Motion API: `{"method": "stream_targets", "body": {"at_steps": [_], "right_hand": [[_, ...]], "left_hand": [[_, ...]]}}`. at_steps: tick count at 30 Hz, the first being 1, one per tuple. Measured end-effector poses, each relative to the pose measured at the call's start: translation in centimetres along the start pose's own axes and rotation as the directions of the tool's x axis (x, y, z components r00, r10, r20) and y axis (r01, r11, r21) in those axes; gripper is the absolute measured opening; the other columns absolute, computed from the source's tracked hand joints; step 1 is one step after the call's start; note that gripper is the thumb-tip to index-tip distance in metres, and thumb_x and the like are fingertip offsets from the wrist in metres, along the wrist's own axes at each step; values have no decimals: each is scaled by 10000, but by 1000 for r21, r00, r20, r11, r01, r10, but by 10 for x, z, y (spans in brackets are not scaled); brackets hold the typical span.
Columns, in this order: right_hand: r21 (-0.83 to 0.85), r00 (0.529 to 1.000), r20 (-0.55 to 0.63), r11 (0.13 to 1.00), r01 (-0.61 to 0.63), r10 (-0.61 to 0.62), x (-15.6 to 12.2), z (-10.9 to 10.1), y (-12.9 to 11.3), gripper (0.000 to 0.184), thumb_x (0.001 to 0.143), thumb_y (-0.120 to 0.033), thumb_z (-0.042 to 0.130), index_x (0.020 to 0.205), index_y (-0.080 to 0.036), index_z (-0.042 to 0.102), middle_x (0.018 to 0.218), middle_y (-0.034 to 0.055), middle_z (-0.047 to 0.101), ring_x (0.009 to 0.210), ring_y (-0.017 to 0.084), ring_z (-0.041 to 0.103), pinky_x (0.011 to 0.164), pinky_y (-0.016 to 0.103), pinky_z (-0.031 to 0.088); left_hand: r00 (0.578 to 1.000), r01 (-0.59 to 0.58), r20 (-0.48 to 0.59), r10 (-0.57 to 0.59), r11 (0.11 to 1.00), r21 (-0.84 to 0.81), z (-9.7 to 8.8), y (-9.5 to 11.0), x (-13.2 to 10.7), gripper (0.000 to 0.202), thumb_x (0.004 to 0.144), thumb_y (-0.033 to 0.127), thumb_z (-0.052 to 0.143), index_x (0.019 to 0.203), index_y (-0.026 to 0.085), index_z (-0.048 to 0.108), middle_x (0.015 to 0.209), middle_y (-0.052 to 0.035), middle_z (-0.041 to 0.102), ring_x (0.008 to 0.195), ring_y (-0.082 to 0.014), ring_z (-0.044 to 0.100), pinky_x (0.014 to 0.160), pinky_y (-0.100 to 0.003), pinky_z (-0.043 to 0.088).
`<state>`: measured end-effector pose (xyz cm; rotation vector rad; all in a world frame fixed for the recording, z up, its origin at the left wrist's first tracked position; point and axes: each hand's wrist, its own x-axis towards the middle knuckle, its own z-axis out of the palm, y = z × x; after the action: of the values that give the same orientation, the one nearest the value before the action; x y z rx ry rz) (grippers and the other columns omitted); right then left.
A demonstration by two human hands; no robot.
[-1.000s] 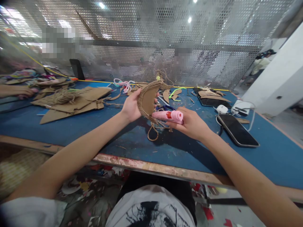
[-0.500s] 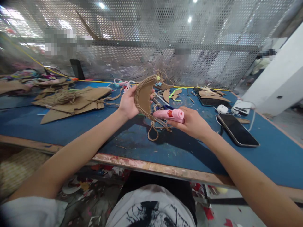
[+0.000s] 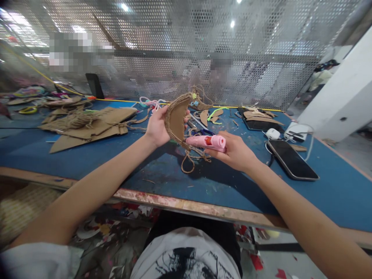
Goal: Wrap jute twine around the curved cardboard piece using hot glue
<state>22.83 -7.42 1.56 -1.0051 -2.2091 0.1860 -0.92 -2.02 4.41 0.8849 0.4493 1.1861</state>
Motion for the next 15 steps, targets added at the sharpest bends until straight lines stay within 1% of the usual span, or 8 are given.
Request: {"method": "stream_targets", "body": {"at_steps": [5,9,12,15], "right_hand": [[33,1000,3,999,-22,22,1,1,-5,377,816,-542,586,669,-211,482,614,-11,468,531,131,444,514,275,324],[18,1000,9,1000,12,-12,2,1,-6,380,831,-532,571,656,-210,473,614,-9,447,531,131,433,522,281,318],[8,999,5,999,46,-46,3,1,-7,364,840,-513,565,661,-207,479,614,-9,444,536,131,434,527,281,320],[-4,999,3,999,39,-39,3,2,-7,376,838,-514,564,643,-208,463,598,-12,436,526,127,428,516,277,317]], "left_hand": [[998,58,38,-58,998,-9,4,-6,-3,488,964,304,247,1308,131,547,1077,-120,724,980,-276,689,852,-435,549],[988,115,97,-117,993,30,4,-16,-6,478,965,284,263,1301,117,558,1059,-120,730,976,-275,690,871,-420,530],[981,145,122,-154,986,83,0,-23,-6,475,965,301,291,1283,87,570,992,-126,743,914,-269,701,820,-394,534],[979,152,123,-164,983,105,-2,-26,-4,476,967,309,295,1264,75,583,955,-124,748,855,-251,708,769,-362,535]]}}
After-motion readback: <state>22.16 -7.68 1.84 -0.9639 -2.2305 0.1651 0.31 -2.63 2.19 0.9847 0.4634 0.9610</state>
